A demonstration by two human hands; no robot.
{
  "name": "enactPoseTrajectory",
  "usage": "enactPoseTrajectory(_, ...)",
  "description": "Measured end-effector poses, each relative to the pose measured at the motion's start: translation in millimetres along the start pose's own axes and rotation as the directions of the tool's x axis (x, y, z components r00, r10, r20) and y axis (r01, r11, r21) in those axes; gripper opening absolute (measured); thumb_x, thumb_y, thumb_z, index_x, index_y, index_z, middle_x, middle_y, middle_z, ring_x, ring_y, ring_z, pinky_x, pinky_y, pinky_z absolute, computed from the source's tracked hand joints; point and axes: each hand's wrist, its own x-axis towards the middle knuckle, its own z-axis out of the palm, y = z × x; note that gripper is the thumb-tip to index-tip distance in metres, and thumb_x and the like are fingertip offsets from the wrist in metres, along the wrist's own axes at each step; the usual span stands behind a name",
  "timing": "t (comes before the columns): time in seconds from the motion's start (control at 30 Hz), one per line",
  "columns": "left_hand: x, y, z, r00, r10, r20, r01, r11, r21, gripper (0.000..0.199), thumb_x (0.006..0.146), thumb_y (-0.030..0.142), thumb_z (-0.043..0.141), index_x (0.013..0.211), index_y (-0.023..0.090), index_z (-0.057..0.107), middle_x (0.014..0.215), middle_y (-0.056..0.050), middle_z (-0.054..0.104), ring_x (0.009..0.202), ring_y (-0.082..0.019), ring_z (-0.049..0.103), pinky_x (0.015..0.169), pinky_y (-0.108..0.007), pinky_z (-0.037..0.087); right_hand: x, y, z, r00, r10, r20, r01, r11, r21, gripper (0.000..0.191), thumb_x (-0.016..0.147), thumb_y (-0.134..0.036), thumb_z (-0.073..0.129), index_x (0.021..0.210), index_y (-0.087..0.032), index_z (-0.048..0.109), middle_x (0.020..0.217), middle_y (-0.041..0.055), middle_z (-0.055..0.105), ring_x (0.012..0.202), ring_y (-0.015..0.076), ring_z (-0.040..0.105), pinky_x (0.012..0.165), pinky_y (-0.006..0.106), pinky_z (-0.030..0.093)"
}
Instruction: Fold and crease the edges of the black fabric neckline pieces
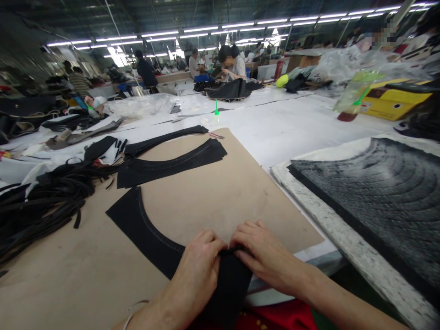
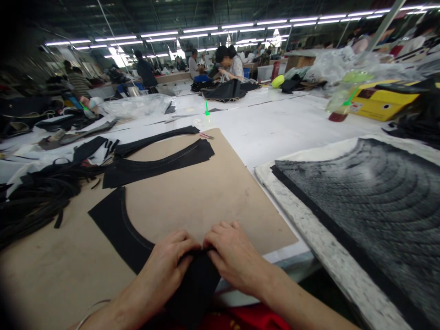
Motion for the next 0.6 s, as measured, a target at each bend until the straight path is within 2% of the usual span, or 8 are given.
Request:
enactPoseTrajectory(0.23, -3.2, -5.5, 4.8, 0.998, 0.062, -0.009, -0.063, 0.995, -0.078, 0.038, 0.084, -0.002, 0.044, 0.096, 0.021, 0.072, 0.087, -0.004, 0.063, 0.085, -0.020, 0.057, 0.076, -0.032, 0.047, 0.0, 0.4, -1.2, 1.000, -0.024, 0.011, 0.024, 0.999, 0.026, 0.017, 0.084, -0.008, 0.057, 0.090, -0.023, 0.060, 0.092, -0.0025, 0.061, 0.093, 0.0172, 0.051, 0.084, 0.034, 0.032)
enactPoseTrajectory(0.43, -8.0, -8.2, 9.3, 0.991, 0.131, -0.006, -0.132, 0.991, -0.035, 0.035, 0.087, 0.000, 0.040, 0.098, 0.016, 0.069, 0.092, -0.007, 0.061, 0.088, -0.022, 0.055, 0.077, -0.034, 0.048, -1.4, 3.5, -4.3, 0.997, -0.068, 0.036, 0.068, 0.998, 0.015, 0.013, 0.086, -0.012, 0.058, 0.090, -0.024, 0.061, 0.093, -0.0024, 0.060, 0.093, 0.0178, 0.050, 0.086, 0.035, 0.031)
enactPoseTrajectory(0.6, -10.8, -11.8, 11.7, 0.985, 0.172, -0.027, -0.173, 0.984, -0.041, 0.036, 0.088, 0.000, 0.039, 0.103, 0.016, 0.067, 0.094, -0.006, 0.060, 0.090, -0.021, 0.054, 0.078, -0.033, 0.048, -1.4, 6.3, -7.4, 0.992, -0.122, 0.043, 0.122, 0.992, -0.005, 0.012, 0.092, -0.016, 0.054, 0.094, -0.025, 0.062, 0.095, -0.0010, 0.059, 0.095, 0.0179, 0.048, 0.085, 0.035, 0.032)
